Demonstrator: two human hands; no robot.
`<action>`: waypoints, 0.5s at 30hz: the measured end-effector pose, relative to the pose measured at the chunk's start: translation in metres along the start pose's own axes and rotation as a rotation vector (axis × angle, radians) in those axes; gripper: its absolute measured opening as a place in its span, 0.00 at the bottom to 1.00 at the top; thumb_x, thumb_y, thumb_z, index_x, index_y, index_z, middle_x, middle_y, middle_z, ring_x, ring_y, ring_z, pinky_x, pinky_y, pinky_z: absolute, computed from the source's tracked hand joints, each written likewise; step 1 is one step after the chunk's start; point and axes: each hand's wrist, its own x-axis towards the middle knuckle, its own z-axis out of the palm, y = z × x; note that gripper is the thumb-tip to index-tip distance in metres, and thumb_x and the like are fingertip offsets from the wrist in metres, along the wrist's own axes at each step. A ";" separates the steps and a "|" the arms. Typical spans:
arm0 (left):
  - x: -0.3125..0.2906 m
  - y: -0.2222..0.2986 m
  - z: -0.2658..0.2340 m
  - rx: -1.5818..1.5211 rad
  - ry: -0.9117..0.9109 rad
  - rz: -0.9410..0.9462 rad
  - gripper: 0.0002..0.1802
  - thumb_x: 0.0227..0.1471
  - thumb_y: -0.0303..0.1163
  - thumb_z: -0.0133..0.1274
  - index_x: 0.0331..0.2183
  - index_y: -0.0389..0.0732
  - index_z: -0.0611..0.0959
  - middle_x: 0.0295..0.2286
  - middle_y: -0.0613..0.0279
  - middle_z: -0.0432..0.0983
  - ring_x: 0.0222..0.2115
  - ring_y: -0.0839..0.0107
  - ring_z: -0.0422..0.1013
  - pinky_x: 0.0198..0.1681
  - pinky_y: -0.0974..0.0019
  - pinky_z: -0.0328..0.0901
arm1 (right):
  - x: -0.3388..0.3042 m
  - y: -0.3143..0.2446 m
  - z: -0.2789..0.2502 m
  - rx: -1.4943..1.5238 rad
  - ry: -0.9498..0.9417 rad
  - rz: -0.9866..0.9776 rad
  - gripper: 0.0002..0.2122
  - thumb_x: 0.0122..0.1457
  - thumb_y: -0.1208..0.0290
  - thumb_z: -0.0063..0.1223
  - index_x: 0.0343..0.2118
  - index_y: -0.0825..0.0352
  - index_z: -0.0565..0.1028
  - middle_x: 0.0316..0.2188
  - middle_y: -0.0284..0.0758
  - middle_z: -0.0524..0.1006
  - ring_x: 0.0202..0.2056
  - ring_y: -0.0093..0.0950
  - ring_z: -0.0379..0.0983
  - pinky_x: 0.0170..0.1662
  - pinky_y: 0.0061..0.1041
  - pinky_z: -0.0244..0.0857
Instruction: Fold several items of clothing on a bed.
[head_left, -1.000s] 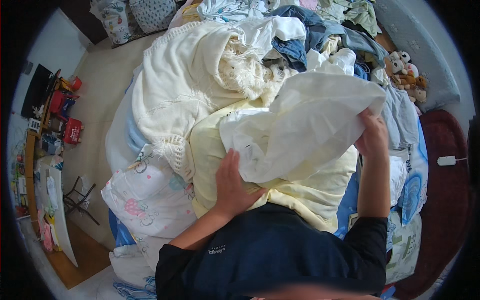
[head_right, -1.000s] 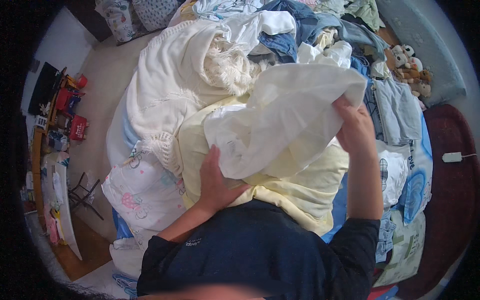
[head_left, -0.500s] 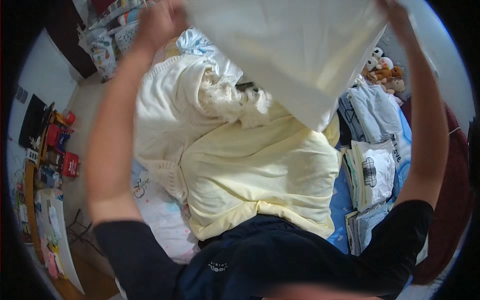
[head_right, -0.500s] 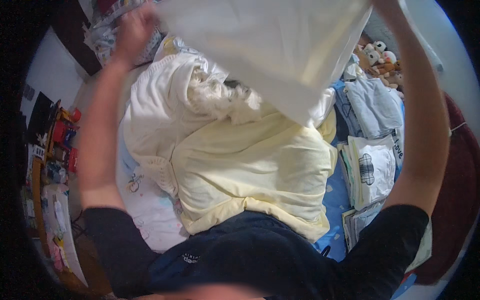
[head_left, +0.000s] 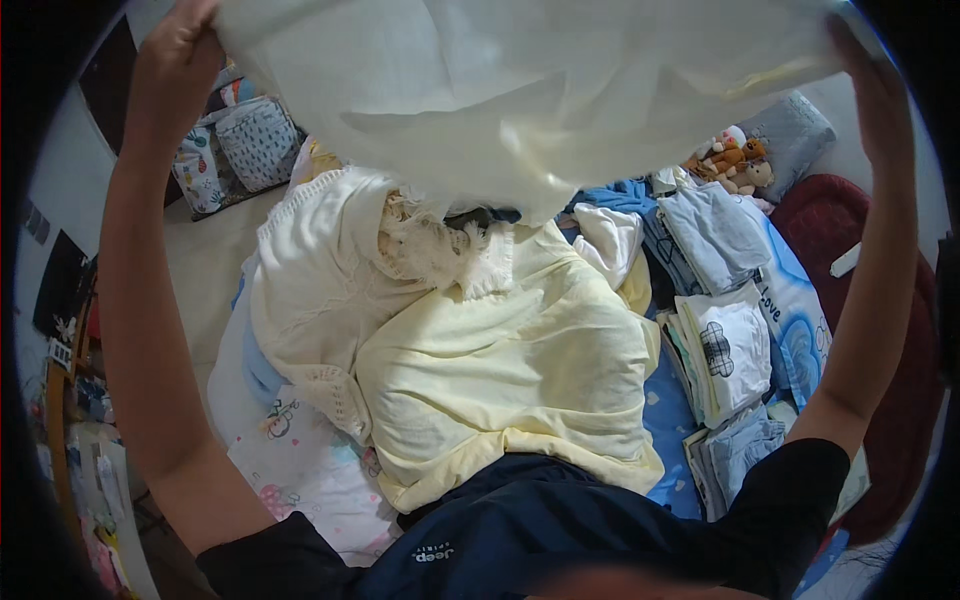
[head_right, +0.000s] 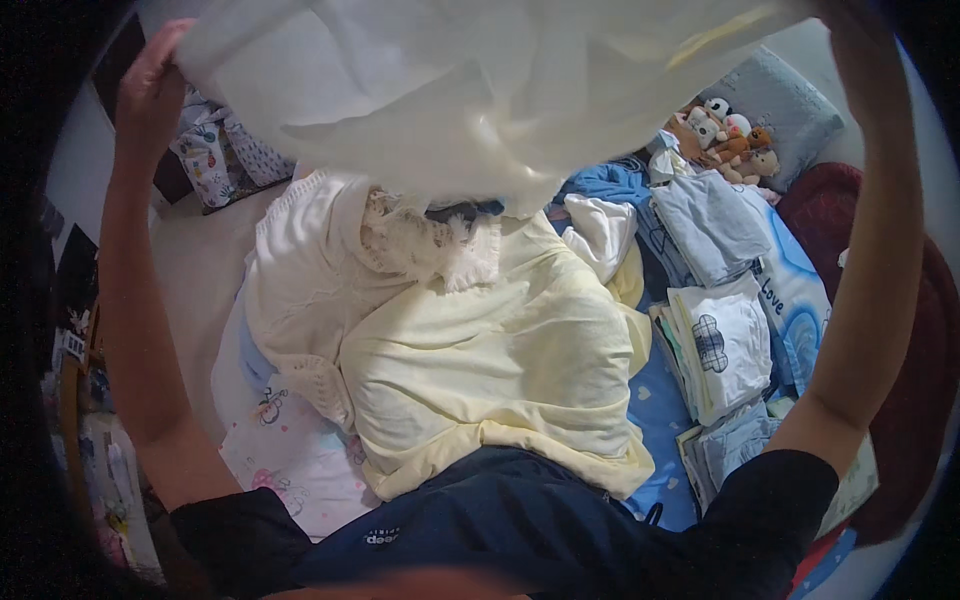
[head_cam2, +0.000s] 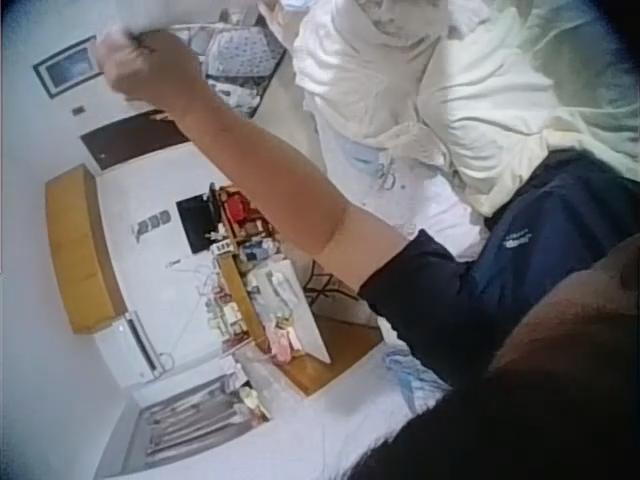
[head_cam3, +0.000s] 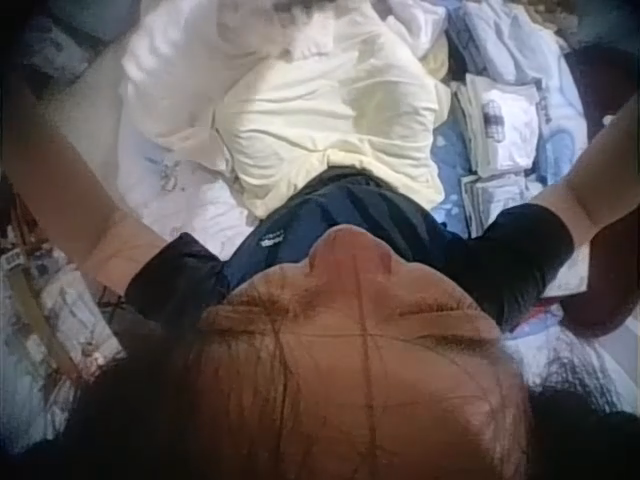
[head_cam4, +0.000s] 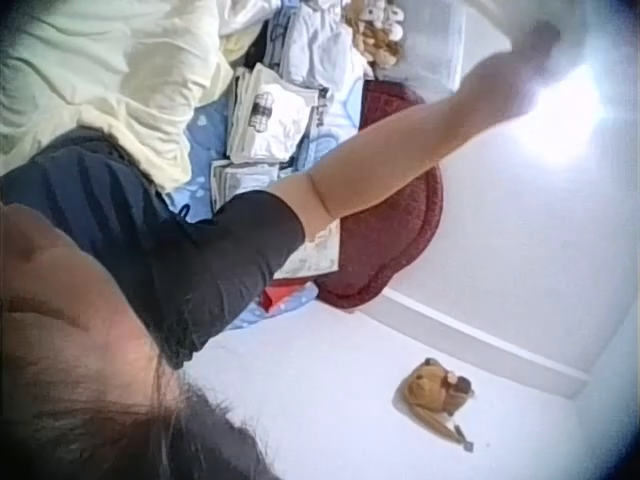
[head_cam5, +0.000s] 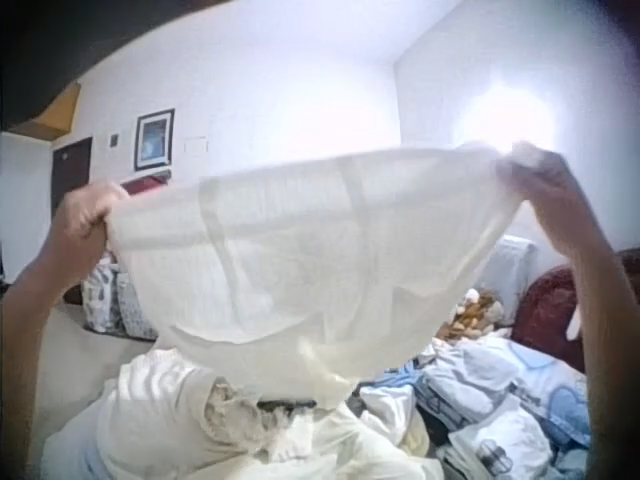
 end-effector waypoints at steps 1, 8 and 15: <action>0.002 0.006 0.001 -0.189 -0.189 -0.151 0.15 0.58 0.29 0.41 0.45 0.40 0.78 0.40 0.64 0.76 0.39 0.73 0.72 0.45 0.68 0.65 | 0.001 0.005 0.007 0.023 -0.076 0.007 0.17 0.60 0.59 0.51 0.41 0.71 0.76 0.32 0.38 0.77 0.34 0.27 0.70 0.44 0.29 0.64; 0.047 0.028 -0.028 -1.089 -0.838 -0.753 0.15 0.62 0.37 0.42 0.42 0.39 0.79 0.30 0.72 0.75 0.30 0.85 0.69 0.36 0.79 0.64 | 0.033 0.045 0.042 0.319 0.138 0.105 0.12 0.62 0.66 0.48 0.40 0.70 0.76 0.34 0.35 0.77 0.33 0.24 0.71 0.39 0.27 0.67; 0.021 0.084 0.007 -1.492 -0.697 -0.755 0.10 0.55 0.34 0.51 0.34 0.38 0.80 0.26 0.72 0.73 0.24 0.84 0.67 0.31 0.76 0.65 | 0.016 0.087 0.044 0.478 -0.120 0.493 0.20 0.58 0.58 0.51 0.46 0.70 0.72 0.39 0.35 0.75 0.37 0.25 0.73 0.45 0.27 0.67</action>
